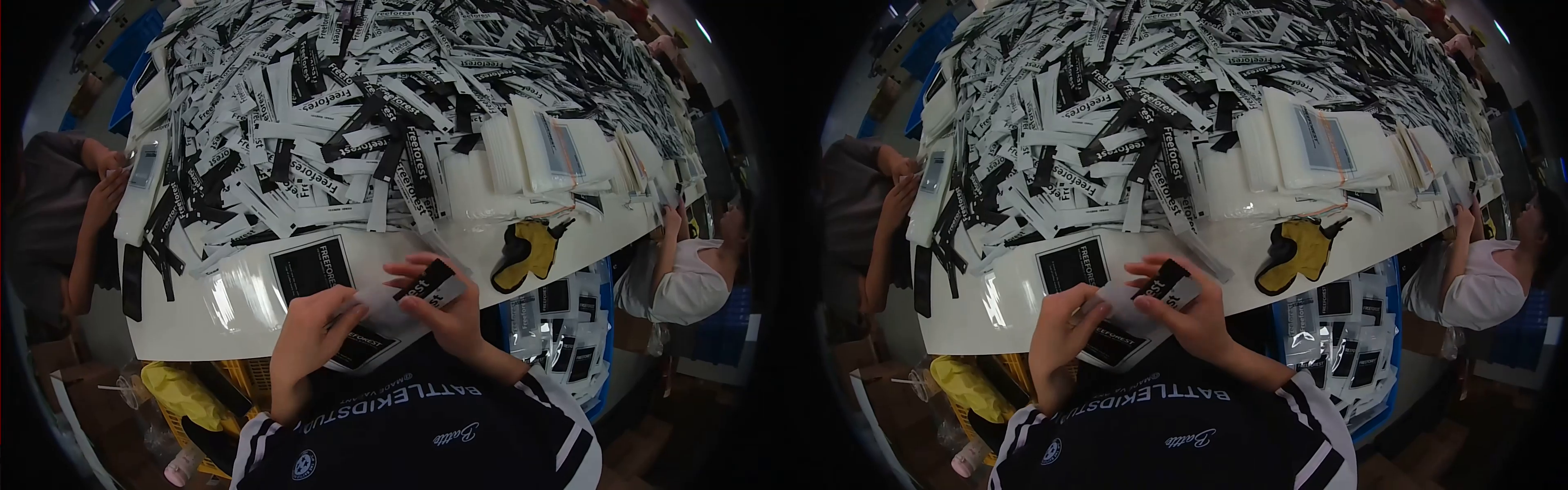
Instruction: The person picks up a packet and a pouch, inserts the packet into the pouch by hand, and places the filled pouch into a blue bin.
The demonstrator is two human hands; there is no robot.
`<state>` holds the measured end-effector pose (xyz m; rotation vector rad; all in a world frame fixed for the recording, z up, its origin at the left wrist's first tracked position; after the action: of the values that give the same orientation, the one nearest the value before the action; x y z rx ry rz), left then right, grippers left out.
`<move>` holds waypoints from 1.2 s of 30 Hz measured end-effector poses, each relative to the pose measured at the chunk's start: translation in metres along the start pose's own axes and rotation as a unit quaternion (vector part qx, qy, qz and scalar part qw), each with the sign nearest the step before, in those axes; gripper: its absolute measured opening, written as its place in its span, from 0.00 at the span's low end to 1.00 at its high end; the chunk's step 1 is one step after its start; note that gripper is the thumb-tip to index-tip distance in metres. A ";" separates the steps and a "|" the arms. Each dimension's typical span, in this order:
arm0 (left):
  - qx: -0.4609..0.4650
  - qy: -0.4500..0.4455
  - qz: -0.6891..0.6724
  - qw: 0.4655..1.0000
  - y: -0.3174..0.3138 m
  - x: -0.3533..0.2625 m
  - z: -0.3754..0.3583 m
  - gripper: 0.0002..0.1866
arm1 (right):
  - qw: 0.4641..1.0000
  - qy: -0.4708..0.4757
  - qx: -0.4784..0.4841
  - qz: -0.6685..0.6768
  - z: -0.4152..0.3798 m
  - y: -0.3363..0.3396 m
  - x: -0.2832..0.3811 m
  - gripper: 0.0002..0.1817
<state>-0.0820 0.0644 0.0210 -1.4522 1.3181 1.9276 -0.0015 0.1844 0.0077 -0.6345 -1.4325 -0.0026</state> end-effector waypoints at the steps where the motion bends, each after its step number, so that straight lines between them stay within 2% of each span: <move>1: 0.005 -0.004 -0.001 1.000 0.002 -0.003 0.001 0.08 | 0.988 0.056 -0.030 -0.141 0.000 0.012 0.013 0.17; 2: 0.011 -0.002 0.005 1.000 0.003 -0.004 0.001 0.07 | 0.952 0.109 -0.059 -0.280 -0.001 0.021 0.027 0.17; 3: 0.017 0.001 0.010 1.000 0.001 -0.005 0.000 0.07 | 0.902 0.141 -0.028 -0.407 0.003 0.011 0.040 0.12; 4: 0.019 0.001 0.009 1.000 -0.001 -0.005 0.000 0.07 | 0.902 0.140 -0.029 -0.407 0.003 0.013 0.041 0.12; 6: -0.024 0.047 0.004 0.999 0.006 0.004 0.000 0.06 | 0.926 0.013 0.137 -0.350 0.005 -0.005 0.005 0.09; 7: -0.021 0.043 0.006 0.999 0.007 0.005 -0.001 0.06 | 0.925 -0.106 0.215 -0.296 0.002 -0.002 -0.017 0.11; 8: 0.014 0.013 -0.004 1.000 0.002 0.003 -0.002 0.06 | 0.925 -0.105 0.213 -0.297 0.006 0.004 -0.018 0.11; 10: 0.057 -0.016 -0.009 0.998 -0.007 -0.008 -0.004 0.06 | 0.910 -0.197 0.323 -0.170 -0.008 -0.004 -0.044 0.12; 11: 0.058 -0.014 -0.010 0.998 -0.010 -0.010 -0.004 0.06 | 0.910 -0.198 0.323 -0.169 -0.007 -0.004 -0.050 0.12; 13: 0.076 -0.009 0.003 0.997 -0.018 -0.013 -0.004 0.06 | 0.883 -0.272 0.345 -0.165 -0.013 -0.007 -0.072 0.11; 17: 0.044 0.022 -0.008 0.999 -0.008 -0.009 -0.003 0.05 | 0.891 -0.293 0.329 -0.112 -0.011 -0.006 -0.069 0.13; 19: 0.021 0.029 -0.011 0.999 -0.004 -0.008 -0.004 0.06 | 0.913 -0.277 0.294 -0.048 -0.010 -0.004 -0.069 0.16; 23: 0.005 0.007 -0.022 1.000 -0.007 -0.010 -0.004 0.06 | 0.914 -0.301 0.271 0.013 -0.012 -0.010 -0.076 0.15; 25: 0.009 0.011 0.001 1.000 -0.005 -0.016 -0.001 0.06 | 0.887 -0.368 0.250 0.125 -0.018 -0.010 -0.090 0.15; 26: 0.007 0.011 0.002 1.000 -0.005 -0.015 0.000 0.06 | 0.886 -0.368 0.252 0.125 -0.019 -0.010 -0.088 0.15; 28: -0.004 -0.012 0.017 1.000 -0.003 -0.017 0.000 0.05 | 0.883 -0.352 0.232 0.208 -0.016 -0.009 -0.080 0.18; 31: -0.007 0.005 0.011 1.000 -0.008 -0.016 0.000 0.05 | 0.863 -0.385 0.259 0.200 -0.022 -0.016 -0.089 0.19; 36: -0.014 -0.015 0.030 0.999 -0.002 -0.018 0.003 0.05 | 0.859 -0.380 0.231 0.254 -0.019 -0.015 -0.083 0.19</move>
<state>-0.0755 0.0720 0.0360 -1.4066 1.3410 2.0061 -0.0036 0.1332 -0.0621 -0.6140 -1.8735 1.0905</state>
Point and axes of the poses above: each hand's wrist, its own z-axis towards the middle knuckle, its own y-axis out of the back of the hand, x = y × z, the point moved 10 cm from there along z, towards the middle knuckle, and after that the axes turned 3 degrees about x, right-handed, at the moved point
